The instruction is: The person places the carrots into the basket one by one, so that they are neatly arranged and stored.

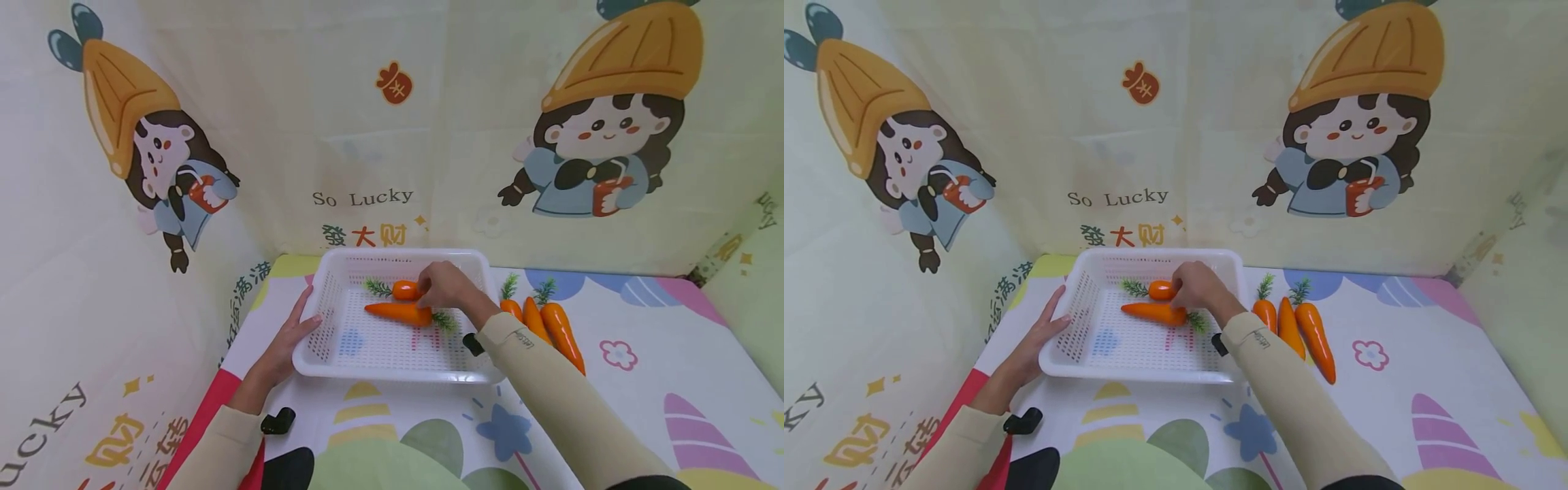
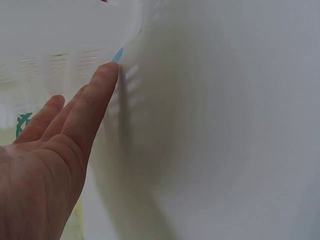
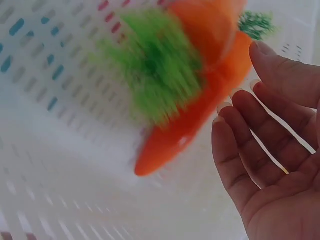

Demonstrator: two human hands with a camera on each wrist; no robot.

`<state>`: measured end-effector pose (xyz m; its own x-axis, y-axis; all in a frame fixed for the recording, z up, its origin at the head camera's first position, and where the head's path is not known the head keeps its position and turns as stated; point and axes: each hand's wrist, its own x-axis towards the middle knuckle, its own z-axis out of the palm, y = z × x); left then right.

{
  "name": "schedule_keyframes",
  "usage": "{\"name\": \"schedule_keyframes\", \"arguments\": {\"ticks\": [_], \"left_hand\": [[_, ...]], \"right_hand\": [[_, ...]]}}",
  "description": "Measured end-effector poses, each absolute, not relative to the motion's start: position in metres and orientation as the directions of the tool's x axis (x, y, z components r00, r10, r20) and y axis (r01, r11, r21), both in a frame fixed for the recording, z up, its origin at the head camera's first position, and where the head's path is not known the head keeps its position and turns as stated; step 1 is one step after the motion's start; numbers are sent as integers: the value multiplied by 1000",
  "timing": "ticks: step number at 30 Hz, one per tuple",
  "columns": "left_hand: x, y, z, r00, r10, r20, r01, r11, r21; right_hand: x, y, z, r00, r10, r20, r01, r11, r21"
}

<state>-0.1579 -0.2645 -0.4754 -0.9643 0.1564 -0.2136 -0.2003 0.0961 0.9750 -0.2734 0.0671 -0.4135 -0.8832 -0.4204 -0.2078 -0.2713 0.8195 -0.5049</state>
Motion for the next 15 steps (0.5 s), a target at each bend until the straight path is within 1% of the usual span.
{"name": "schedule_keyframes", "arguments": {"ticks": [4, 9, 15], "left_hand": [[-157, -264, -475, -964, 155, -218, -207, 83, 975], [-157, -264, -476, -963, 151, -224, -216, 67, 974], [-157, -264, -477, -963, 146, -225, -217, 72, 974]], "right_hand": [[-273, 78, -402, -881, -442, -171, -301, 800, -519], [-269, 95, -387, -888, -441, -134, -304, 778, -550], [-265, 120, -371, -912, -388, -136, -226, 750, -622]]}}
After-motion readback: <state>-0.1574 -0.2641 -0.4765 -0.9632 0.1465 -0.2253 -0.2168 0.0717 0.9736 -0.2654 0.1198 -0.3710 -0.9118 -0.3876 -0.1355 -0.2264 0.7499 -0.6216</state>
